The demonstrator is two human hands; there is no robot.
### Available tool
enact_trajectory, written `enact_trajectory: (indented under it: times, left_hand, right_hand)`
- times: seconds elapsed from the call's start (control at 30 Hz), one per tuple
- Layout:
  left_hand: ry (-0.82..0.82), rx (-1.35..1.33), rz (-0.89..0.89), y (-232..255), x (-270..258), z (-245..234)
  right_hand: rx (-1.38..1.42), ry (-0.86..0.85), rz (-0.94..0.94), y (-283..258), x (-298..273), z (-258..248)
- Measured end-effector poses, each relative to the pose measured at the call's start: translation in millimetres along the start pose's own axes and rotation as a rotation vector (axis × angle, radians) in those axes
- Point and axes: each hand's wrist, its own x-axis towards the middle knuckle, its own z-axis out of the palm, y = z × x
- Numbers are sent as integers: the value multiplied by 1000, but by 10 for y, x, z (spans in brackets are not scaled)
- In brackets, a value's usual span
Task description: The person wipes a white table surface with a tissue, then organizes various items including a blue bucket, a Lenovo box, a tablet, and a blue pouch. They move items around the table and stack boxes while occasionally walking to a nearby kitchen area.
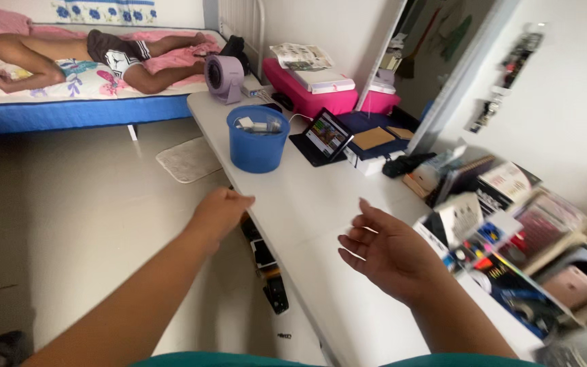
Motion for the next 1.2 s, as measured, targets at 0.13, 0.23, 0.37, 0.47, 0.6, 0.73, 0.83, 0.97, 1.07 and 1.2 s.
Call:
enact_trajectory:
  times: [0.13,0.23,0.37,0.47,0.6,0.73,0.83,0.97,1.07,1.2]
  left_hand:
    - [-85,-93,-127,58,1011,-9]
    - [-89,-223,-220,53,1745,-19]
    - [-39,-176,-230,88,2718,-61]
    - [-44,-216,-236,88,3342,-126]
    - [-256,-312,-354,27,3942,-124]
    - [-536,-413,-340,-24,4338,-172]
    - [-577,-449,-372,18,4419,-183]
    - [-797,-348,-335,147,4297,-251]
    - [-835,-188,-427,268,3981,-258]
    - [-1116,-55,-396,401,3419,-252]
  right_hand:
    - [-74,173,71,-144,475,305]
    - [-41,251,121,-158,814,370]
    - [113,452,117,-95,1269,316]
    - [170,609,73,-11,1625,405]
    - [307,817,-1,114,2069,789]
    - [430,956,-7,321,2529,1248]
    - [431,894,-24,476,2758,1543]
    - [377,946,-2,547,2909,1908]
    - [391,1035,58,536,2913,2122]
    - [466,1109,53,692,2765,2099]
